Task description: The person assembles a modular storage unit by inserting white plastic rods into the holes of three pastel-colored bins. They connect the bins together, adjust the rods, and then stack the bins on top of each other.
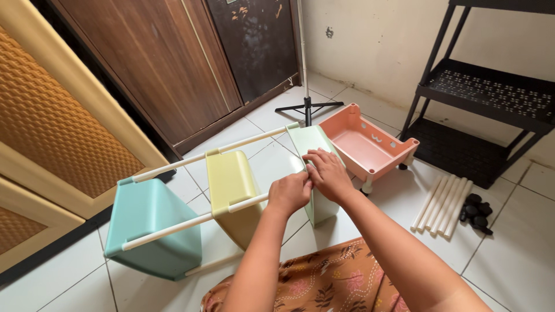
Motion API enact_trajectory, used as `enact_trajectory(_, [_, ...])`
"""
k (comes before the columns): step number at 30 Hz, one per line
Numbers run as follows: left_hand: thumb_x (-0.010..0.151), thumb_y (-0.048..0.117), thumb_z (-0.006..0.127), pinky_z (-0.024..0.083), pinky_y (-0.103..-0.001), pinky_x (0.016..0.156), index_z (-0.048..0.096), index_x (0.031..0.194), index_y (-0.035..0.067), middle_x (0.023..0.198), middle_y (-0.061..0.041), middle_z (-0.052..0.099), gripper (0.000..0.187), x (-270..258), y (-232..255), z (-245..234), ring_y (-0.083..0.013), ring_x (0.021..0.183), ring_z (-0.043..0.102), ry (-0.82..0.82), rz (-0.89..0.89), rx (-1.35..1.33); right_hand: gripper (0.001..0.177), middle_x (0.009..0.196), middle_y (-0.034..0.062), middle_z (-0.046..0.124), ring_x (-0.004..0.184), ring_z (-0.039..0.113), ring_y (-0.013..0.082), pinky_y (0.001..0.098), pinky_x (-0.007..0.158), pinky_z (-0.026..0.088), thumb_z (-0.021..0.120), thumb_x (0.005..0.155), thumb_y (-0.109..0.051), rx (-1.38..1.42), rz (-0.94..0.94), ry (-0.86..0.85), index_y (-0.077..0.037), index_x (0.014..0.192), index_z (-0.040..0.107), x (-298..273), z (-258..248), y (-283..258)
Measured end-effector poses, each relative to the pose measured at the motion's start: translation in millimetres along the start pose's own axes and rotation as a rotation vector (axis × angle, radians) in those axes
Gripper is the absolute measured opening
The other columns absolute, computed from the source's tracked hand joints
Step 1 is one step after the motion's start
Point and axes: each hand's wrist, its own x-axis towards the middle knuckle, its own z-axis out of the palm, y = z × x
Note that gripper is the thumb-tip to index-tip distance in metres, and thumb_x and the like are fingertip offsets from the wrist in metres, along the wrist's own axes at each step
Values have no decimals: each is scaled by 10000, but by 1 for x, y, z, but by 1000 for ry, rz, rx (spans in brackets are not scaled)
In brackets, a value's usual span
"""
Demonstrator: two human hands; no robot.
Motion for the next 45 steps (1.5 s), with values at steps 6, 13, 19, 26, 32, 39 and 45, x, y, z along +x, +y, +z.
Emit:
enact_trajectory(6, [928,488,563,563,-474,714,742,956,263,790,-82,753,290,-1,9,-6,-313,788,729,-44,-76,108,366,1465,44,558,1460,395,277,495,1213,226,457,1016,-337,37,48,-52,-194,1313,615,1,-4,9])
enact_trajectory(13, [913,558,543,570,-459,672,751,878,268,751,-77,741,358,-4,16,-5,-291,751,733,-36,-117,189,372,1483,30,545,1476,368,274,497,1215,205,447,1023,-359,45,55,-112,-210,1324,607,3,-6,13])
enact_trajectory(19, [872,547,594,568,-463,665,737,736,187,693,-80,730,410,-7,8,-3,-294,693,717,-5,-68,104,385,1504,23,530,1498,336,264,474,1220,206,441,1029,-369,27,40,-144,-217,1349,592,5,1,19])
enact_trajectory(26, [819,447,640,579,-453,645,737,678,128,703,-107,713,361,-10,10,1,-300,659,712,70,7,89,427,1579,-1,445,1529,264,236,455,1226,178,424,1030,-401,18,97,-245,-266,1416,546,13,7,27])
enact_trajectory(32, [819,441,647,578,-444,628,730,675,116,701,-110,717,365,-12,9,7,-293,646,713,108,19,81,452,1638,-25,352,1560,178,205,474,1250,101,391,1037,-421,24,185,-313,-303,1461,495,17,11,28])
enact_trajectory(39, [841,586,671,564,-452,749,742,843,112,842,-112,740,479,-12,5,12,-290,820,715,21,6,196,449,1646,-21,341,1566,166,204,488,1255,77,378,1039,-422,21,196,-297,-319,1462,488,17,15,26])
enact_trajectory(45, [907,605,669,495,-466,926,772,975,124,1032,-113,725,497,-23,-55,-14,-303,1033,648,148,-30,76,413,1561,54,474,1514,317,270,504,1229,145,387,1057,-409,-25,86,-123,-219,1375,568,6,8,10])
